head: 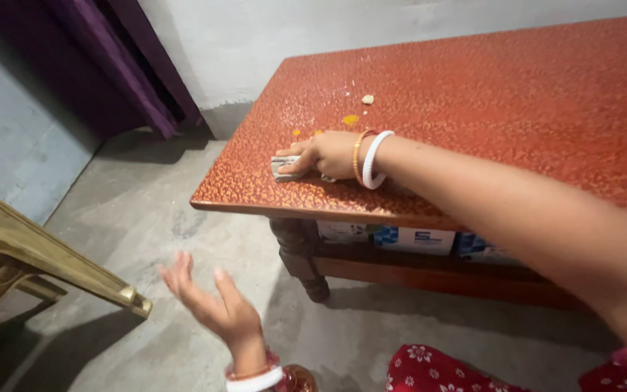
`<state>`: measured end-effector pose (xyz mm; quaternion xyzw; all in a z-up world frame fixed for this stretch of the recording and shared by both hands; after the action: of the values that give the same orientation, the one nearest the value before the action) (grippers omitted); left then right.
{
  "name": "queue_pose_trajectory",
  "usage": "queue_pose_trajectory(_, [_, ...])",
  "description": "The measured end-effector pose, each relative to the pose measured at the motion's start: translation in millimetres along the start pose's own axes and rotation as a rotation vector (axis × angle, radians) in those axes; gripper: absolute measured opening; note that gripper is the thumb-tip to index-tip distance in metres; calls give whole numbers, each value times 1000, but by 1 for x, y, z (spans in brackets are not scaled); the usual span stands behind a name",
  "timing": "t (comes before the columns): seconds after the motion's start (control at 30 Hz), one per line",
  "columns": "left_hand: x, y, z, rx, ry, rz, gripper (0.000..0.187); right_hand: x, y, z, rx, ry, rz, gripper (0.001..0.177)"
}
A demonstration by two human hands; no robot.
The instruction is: The person cleans a speckled tabletop by spraying liquid from a red spray bottle and wiping with a cloth. They repeatedly target small yellow and white spots, moving the cloth across the surface to remove residue.
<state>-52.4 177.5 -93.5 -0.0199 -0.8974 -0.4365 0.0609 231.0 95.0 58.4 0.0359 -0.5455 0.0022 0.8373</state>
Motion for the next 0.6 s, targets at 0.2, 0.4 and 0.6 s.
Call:
queue_pose_trajectory(0.2, [-85,138,16,221,225,250,52,0,28,-28,-47,-52,-49,77])
queue_pose_trajectory(0.4, [-115,157,18,485,459,452,62,-4,58,-42,-170,-161,-131,67])
queue_pose_trajectory(0.6, [-105,164,-8,584,597,500,58,-8,44,-8,-28,-77,-86,66])
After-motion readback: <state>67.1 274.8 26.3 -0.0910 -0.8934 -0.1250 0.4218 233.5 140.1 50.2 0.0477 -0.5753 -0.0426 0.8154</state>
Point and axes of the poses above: each hand's wrist, its own y-axis towards the middle knuckle, its own x-axis out of the back of the hand, z = x × y, the point moved 1 cm from there along y, towards the middle knuckle, and after that the axes turned 3 degrees about z, right-handed, at the moved point
